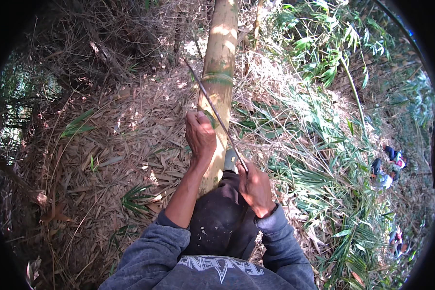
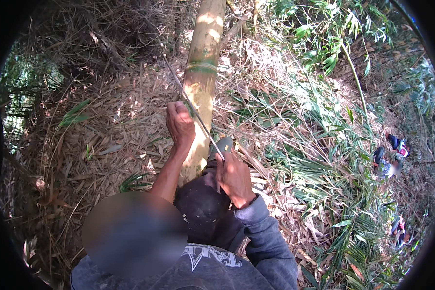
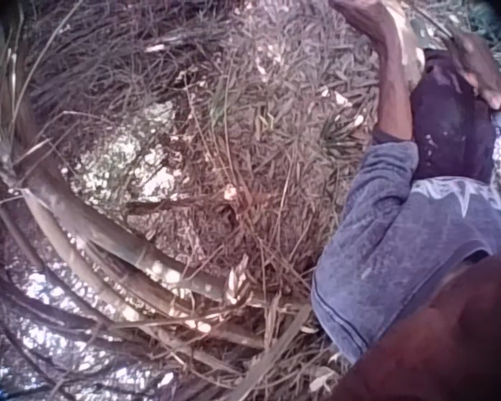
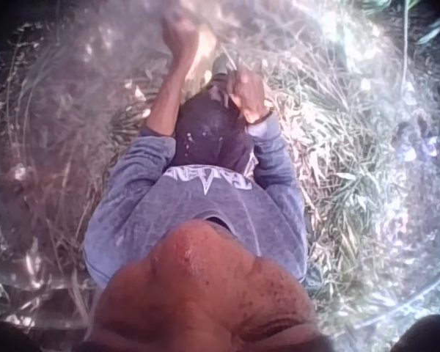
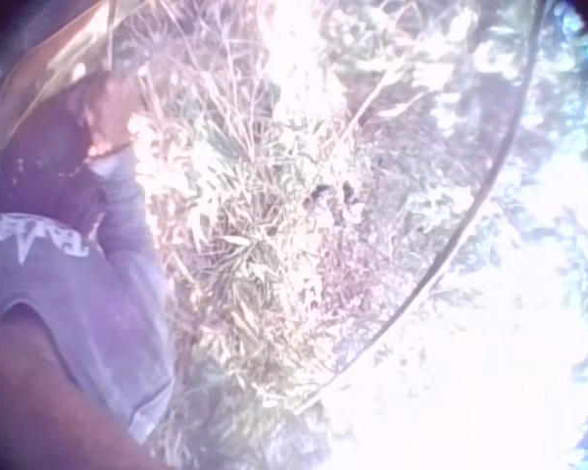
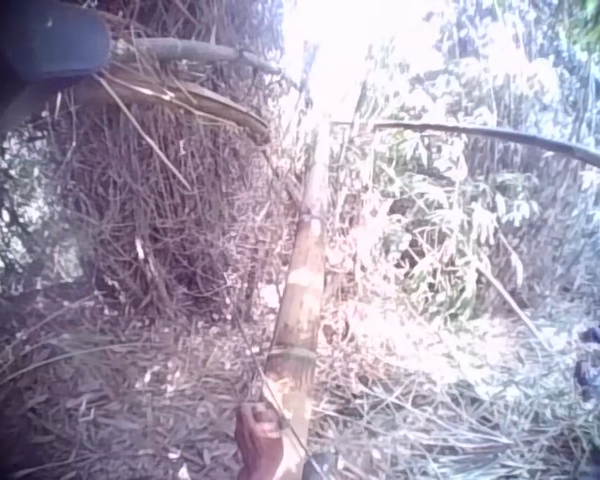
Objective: The person uses a large machete to cut a section of bamboo in a forest setting. They repeatedly strike the bamboo stalk to sever it, then hold the cut piece to inspect the cross-section.
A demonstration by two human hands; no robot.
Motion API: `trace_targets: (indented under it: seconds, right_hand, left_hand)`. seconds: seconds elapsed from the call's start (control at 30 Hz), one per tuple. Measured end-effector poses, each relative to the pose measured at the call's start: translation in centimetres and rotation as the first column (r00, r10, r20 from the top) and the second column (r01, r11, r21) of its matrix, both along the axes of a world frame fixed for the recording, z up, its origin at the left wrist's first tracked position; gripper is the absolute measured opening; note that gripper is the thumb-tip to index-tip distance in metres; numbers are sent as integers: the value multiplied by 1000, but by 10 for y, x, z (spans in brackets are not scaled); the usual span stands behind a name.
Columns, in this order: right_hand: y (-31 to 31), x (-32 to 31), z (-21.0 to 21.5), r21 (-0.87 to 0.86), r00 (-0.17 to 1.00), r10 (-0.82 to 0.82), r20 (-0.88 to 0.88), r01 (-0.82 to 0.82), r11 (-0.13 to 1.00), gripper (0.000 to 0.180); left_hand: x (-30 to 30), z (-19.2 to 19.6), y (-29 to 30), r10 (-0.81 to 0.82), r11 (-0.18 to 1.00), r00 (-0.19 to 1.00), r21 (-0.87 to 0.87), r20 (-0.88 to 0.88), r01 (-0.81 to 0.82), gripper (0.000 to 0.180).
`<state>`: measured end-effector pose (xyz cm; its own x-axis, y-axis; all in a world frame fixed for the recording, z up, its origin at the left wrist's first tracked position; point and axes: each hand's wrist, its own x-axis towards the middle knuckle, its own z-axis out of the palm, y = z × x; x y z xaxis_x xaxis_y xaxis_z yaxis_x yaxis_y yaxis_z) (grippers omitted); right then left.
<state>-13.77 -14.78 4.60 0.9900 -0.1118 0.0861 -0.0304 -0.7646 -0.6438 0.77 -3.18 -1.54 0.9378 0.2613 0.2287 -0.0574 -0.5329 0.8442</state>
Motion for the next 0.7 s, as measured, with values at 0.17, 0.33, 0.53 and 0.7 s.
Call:
trace_targets:
  seconds: [0.17, 0.33, 0.53, 0.7]
  right_hand:
    - [9, 6, 28, 101, 996, 8, 93, -18, 995, 11]
    - [8, 1, 22, 87, 996, -13, 92, 5, 996, 10]
    - [-3, -7, -2, 49, 990, 2, -142, 6, 999, 10]
    - [13, 0, 55, 111, 988, -28, 152, 11, 994, 5]
  left_hand:
    - [2, -1, 1, -12, 999, 1000, -29, 11, 13, 26]
    - [2, 3, 5, -59, 998, 997, 34, -49, 61, 24]
    - [-7, 1, 1, -49, 997, 998, 61, -45, 51, 23]
    - [-2, -1, 1, -37, 995, 998, 93, -40, 41, 23]
